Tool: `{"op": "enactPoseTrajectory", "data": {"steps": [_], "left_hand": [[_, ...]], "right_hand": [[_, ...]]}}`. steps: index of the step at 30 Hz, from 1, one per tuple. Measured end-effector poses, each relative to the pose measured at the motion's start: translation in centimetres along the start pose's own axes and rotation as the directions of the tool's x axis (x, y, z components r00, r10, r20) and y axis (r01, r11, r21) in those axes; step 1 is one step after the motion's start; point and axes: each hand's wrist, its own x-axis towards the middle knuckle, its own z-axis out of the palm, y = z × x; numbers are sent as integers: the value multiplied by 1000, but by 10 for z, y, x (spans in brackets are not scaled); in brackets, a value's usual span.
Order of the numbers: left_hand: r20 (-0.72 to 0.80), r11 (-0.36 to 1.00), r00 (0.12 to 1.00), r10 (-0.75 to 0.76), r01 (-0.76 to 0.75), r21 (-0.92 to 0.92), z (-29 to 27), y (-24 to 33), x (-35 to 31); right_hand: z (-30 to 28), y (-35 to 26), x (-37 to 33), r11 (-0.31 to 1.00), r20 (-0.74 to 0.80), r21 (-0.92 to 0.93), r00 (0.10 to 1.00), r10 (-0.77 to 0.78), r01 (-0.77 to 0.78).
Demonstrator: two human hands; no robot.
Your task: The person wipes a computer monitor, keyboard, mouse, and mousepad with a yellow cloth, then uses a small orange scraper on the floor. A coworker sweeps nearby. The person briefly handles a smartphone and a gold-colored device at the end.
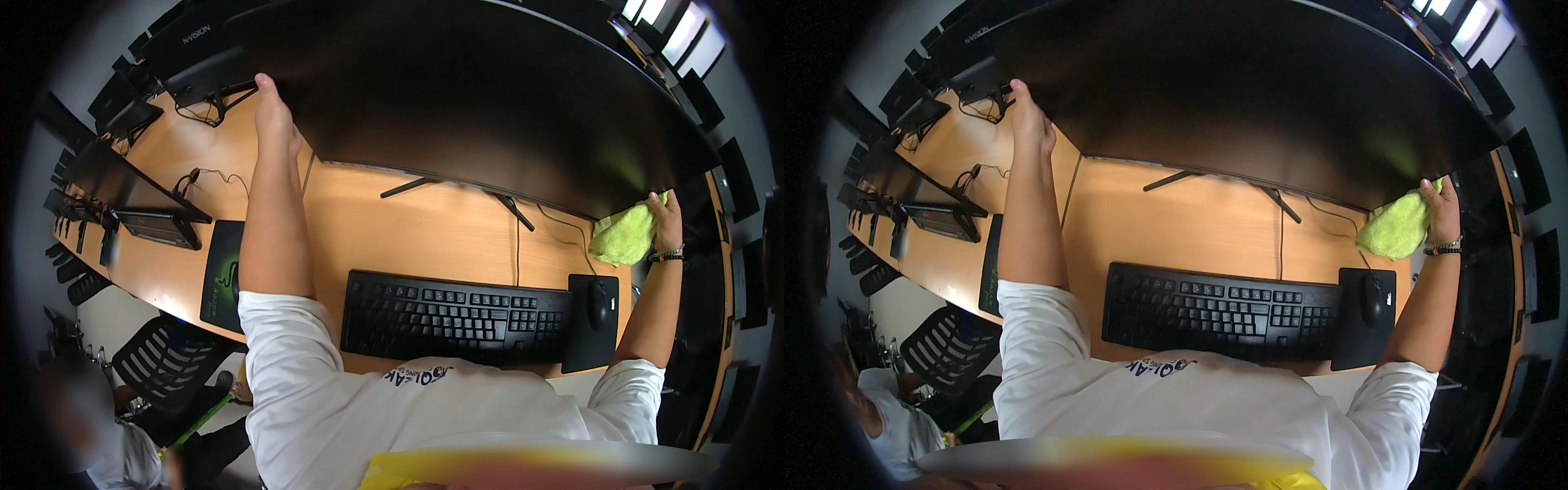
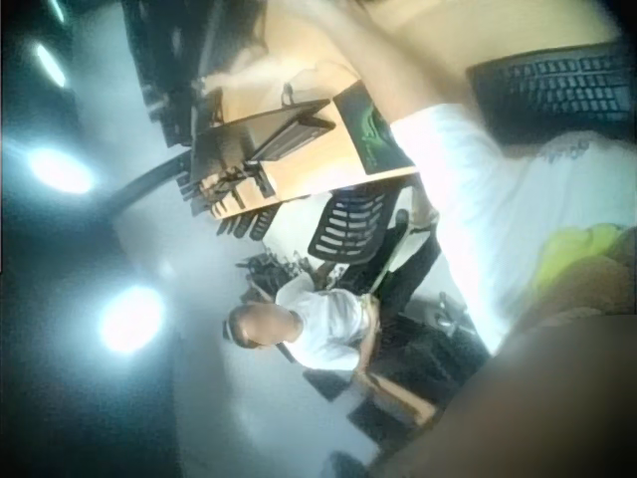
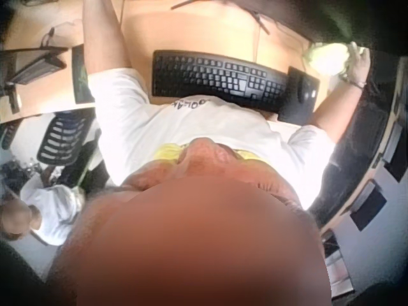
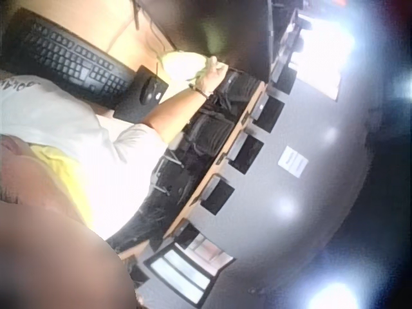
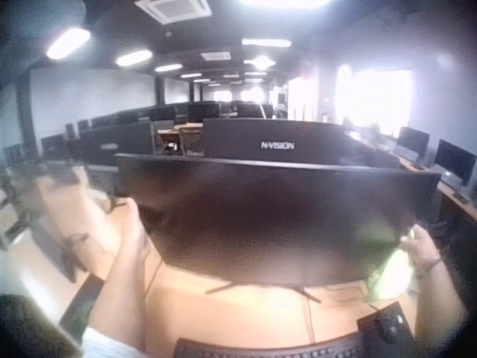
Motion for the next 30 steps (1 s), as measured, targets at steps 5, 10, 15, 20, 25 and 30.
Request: {"op": "enactPoseTrajectory", "data": {"steps": [5, 10, 15, 20, 25, 30], "left_hand": [[-46, 994, 998, -31, 35, 99, -6, -12, 26], [70, 981, 994, -87, 73, 182, -15, -24, 55], [36, 970, 994, -106, 95, 225, -18, -23, 51], [82, 968, 992, -94, 72, 240, -23, -14, 29], [33, 914, 999, 37, -47, 402, -68, -34, -23], [71, 838, 984, -161, 98, 538, -147, -64, -109]], "right_hand": [[-1, 4, 16, 993, -65, -103, 997, 45, -52], [-4, 8, 24, 997, -36, -62, 999, 36, -38], [-11, 10, 28, 988, -92, -144, 995, 43, -56], [1, -3, -8, 874, -402, -476, 908, -119, -96], [80, -22, -102, 730, -354, -684, 878, -323, -8], [228, -29, -117, 521, 308, -743, 906, -291, 420]]}}
